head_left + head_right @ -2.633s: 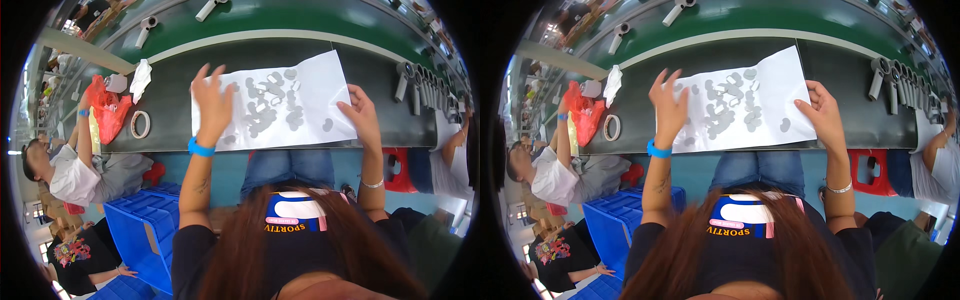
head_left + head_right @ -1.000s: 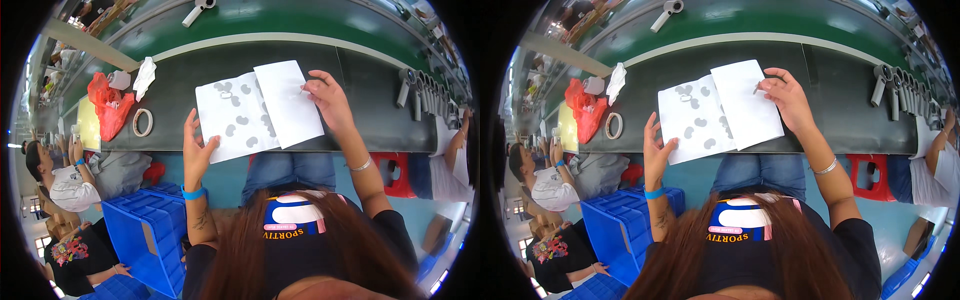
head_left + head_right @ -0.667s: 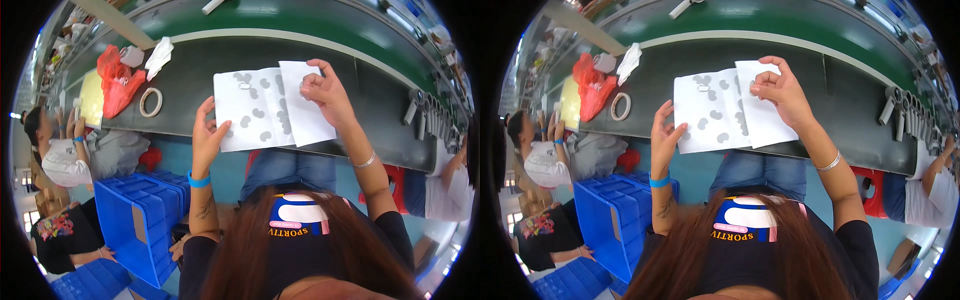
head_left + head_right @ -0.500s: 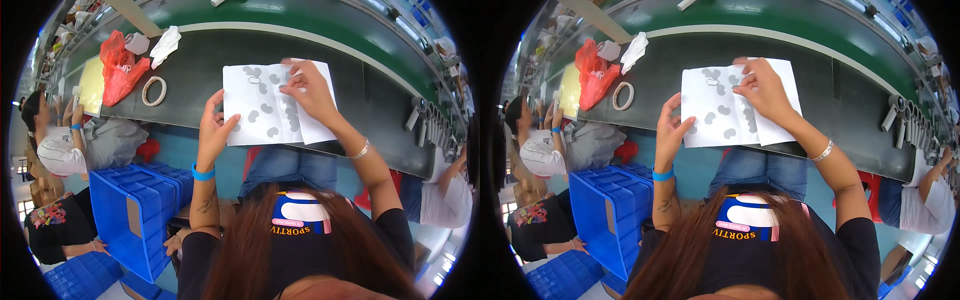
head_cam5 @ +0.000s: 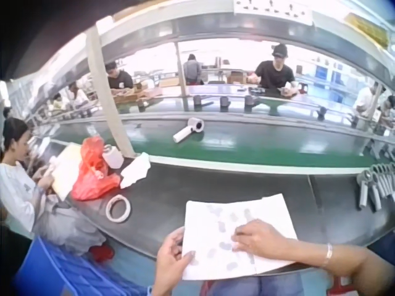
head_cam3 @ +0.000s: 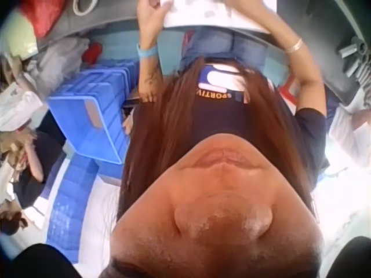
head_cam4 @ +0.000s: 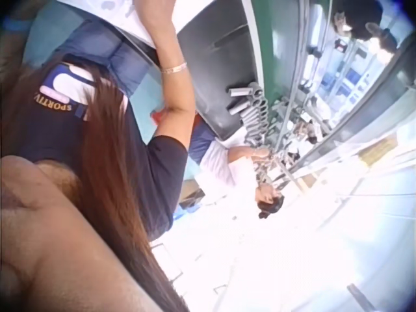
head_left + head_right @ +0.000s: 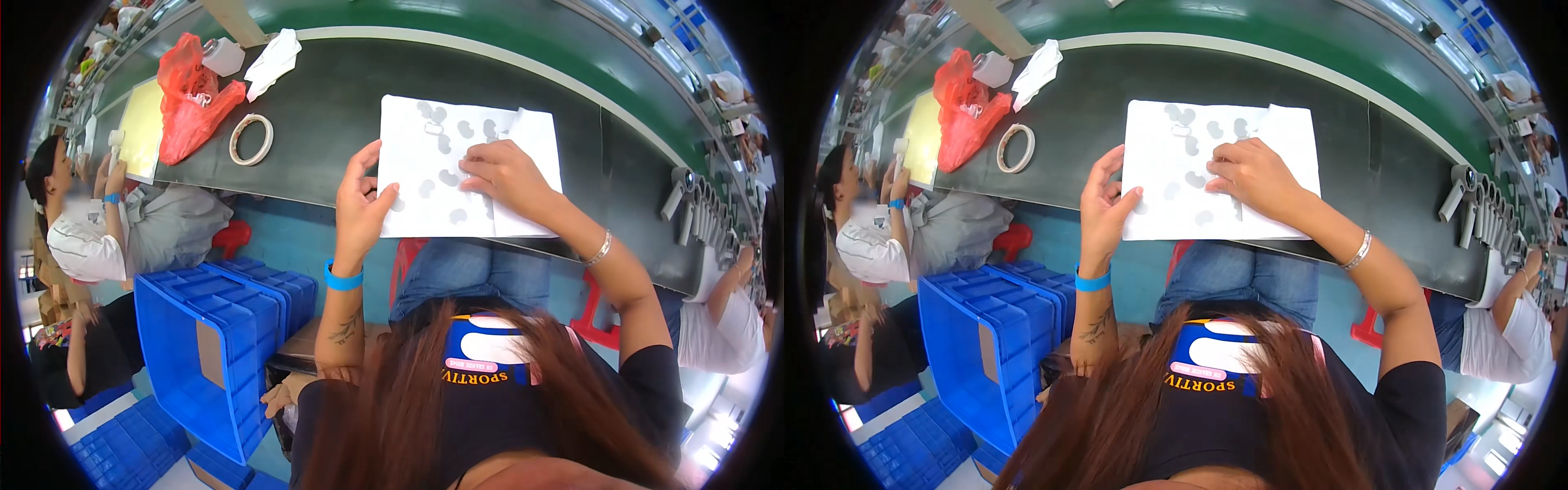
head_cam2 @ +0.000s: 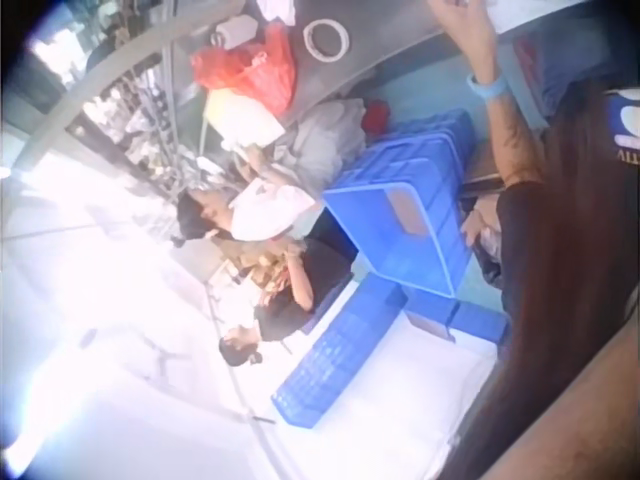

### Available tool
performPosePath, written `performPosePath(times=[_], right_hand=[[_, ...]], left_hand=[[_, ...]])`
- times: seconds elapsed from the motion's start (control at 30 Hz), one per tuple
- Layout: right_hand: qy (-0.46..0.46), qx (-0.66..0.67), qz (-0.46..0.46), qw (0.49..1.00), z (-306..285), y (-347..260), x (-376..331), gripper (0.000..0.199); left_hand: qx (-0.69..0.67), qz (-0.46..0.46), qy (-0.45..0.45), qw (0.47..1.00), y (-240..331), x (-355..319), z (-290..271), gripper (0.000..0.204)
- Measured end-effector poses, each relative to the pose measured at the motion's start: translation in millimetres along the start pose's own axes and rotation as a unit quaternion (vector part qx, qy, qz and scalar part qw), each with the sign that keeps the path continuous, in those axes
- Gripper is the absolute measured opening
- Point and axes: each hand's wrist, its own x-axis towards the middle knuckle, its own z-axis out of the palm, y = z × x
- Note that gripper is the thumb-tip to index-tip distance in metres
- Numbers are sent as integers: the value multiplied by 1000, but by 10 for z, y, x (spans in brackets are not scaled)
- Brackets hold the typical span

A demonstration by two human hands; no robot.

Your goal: Applying adhesive pads to plastic components and packing them into a shipping box on an assembly line.

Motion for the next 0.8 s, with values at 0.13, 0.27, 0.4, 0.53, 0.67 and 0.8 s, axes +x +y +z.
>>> performPosePath(times=[0.13,0.27,0.4,0.53,0.67,0.8], right_hand=[[-82,179,169,966,-198,-29,169,21],[-10,127,172,977,-50,14,538,27],[-27,46,243,968,158,59,751,34],[-22,89,190,978,210,204,713,24],[22,135,164,977,165,223,738,17],[-19,213,187,959,-160,49,567,16]], left_hand=[[-28,-17,13,999,-36,-28,3,56],[-34,-74,0,997,-33,-44,11,54],[0,-56,5,998,-43,-35,31,52],[7,-40,11,999,-111,-34,23,51],[1,-64,21,998,-80,-32,25,51],[7,-74,22,997,-57,-22,-2,50]])
